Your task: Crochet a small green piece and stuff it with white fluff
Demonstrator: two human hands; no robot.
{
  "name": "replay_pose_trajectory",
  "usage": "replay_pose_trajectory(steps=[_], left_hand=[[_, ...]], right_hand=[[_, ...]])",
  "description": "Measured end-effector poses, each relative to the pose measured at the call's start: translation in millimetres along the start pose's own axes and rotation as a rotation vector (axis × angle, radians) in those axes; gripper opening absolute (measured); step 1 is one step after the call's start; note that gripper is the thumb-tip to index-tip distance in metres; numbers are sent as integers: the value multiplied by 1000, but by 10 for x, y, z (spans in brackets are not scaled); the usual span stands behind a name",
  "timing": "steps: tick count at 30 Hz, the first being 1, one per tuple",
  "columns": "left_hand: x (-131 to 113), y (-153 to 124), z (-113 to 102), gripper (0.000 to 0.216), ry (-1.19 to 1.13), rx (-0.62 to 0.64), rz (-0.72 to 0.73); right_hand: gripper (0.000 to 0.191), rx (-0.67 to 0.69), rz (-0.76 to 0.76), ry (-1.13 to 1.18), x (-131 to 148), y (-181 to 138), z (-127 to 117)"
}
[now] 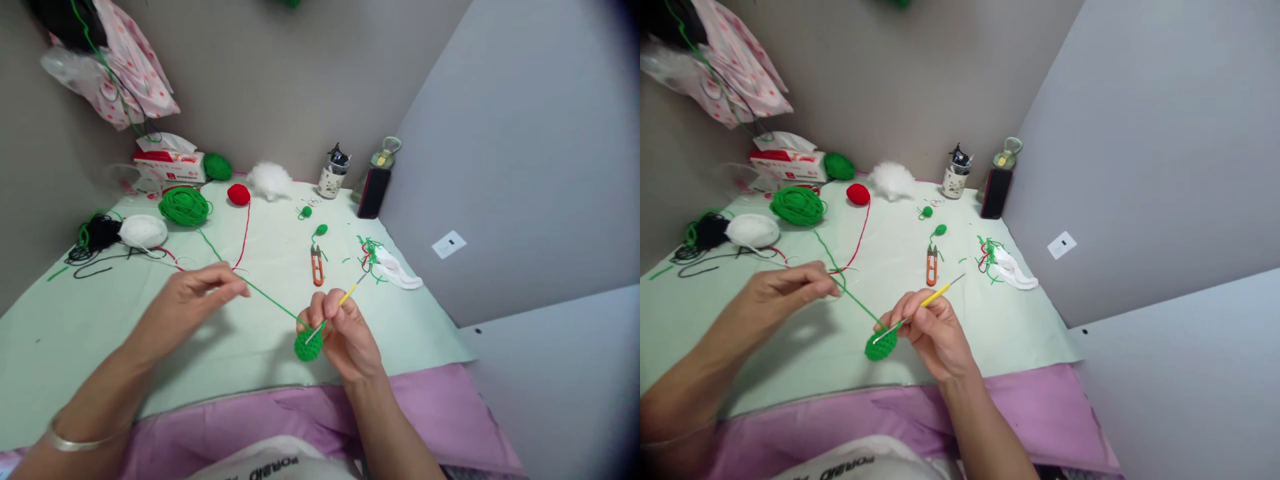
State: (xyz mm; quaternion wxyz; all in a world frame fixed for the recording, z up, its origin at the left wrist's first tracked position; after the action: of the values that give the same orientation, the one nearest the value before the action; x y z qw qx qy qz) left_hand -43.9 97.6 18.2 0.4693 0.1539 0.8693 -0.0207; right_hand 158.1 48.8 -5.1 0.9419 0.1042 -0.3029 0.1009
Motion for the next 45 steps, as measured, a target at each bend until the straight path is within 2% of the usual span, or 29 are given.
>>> replay_pose_trajectory(steps=[2,4,5,7,8,9,12,13,14,15,16,18,19,20,22,23,25,27,29,30,33,35,37,39,42,45], left_hand=[[62,54,-319,31,195,-130,-37],[-16,69,-545,21,347,-285,-33],[-113,53,-595,21,371,-374,8],[-322,6,-499,20,262,-459,120],[-383,-2,-359,24,115,-427,147],[-421,8,-164,30,-37,-340,147],[-547,20,488,52,-496,90,102],[-584,-4,640,57,-683,239,42],[-609,-32,708,59,-850,331,-35],[-644,-52,682,59,-986,357,-78],[-659,-55,569,57,-1076,295,-95],[-636,-68,246,55,-1135,51,-98],[-631,-94,75,55,-1102,-91,-56],[-674,-133,-74,58,-1021,-203,53],[-836,-243,-198,69,-619,-331,314],[-955,-304,-128,71,-298,-331,462],[-929,-335,66,51,-92,-315,526],[-908,-356,251,39,216,-348,583],[-802,-308,329,34,253,-350,494],[-733,-267,355,35,174,-306,416],[-555,-180,507,40,-279,-63,153],[-527,-181,612,41,-570,50,29],[-547,-191,665,43,-745,86,-19],[-564,-197,699,50,-826,101,-30],[-542,-199,709,59,-871,85,-26],[-498,-197,688,56,-854,48,-18]], right_hand=[[22,-4,22,32,13,5,11],[24,-29,28,26,31,17,22],[24,-35,34,15,33,25,41],[23,-17,48,-3,29,40,116],[22,2,52,-4,28,46,164],[22,19,52,-2,32,49,210],[21,40,20,6,87,43,287],[20,38,1,6,117,38,288],[18,33,-17,4,146,33,279],[17,24,-32,0,170,28,260],[15,10,-45,-3,187,26,233],[14,-27,-62,-10,195,27,172],[13,-48,-71,-11,193,29,145],[13,-68,-86,-10,192,33,124],[13,-96,-124,-2,201,39,109],[13,-101,-145,0,210,41,115],[12,-93,-186,-5,236,42,146],[12,-83,-229,-42,266,36,179],[12,-85,-285,-114,297,21,198],[12,-89,-319,-159,313,10,203],[12,-92,-438,-308,365,-35,219],[12,-87,-514,-400,398,-66,230],[12,-81,-564,-472,417,-87,240],[13,-75,-590,-518,423,-95,253],[14,-68,-625,-561,430,-106,290],[15,-66,-653,-593,434,-119,326]])
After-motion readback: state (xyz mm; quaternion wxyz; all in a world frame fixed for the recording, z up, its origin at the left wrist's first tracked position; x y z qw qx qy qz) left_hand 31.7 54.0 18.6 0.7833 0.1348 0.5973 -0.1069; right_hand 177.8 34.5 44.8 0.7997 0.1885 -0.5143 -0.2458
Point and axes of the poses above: each hand's wrist, its own y-axis towards the middle knuckle, its own z-axis out of the palm, x = y × z, the point moved 8 cm from there along y, towards the middle knuckle, and after that the axes turned 12 degrees about y, right-handed, at the moved point
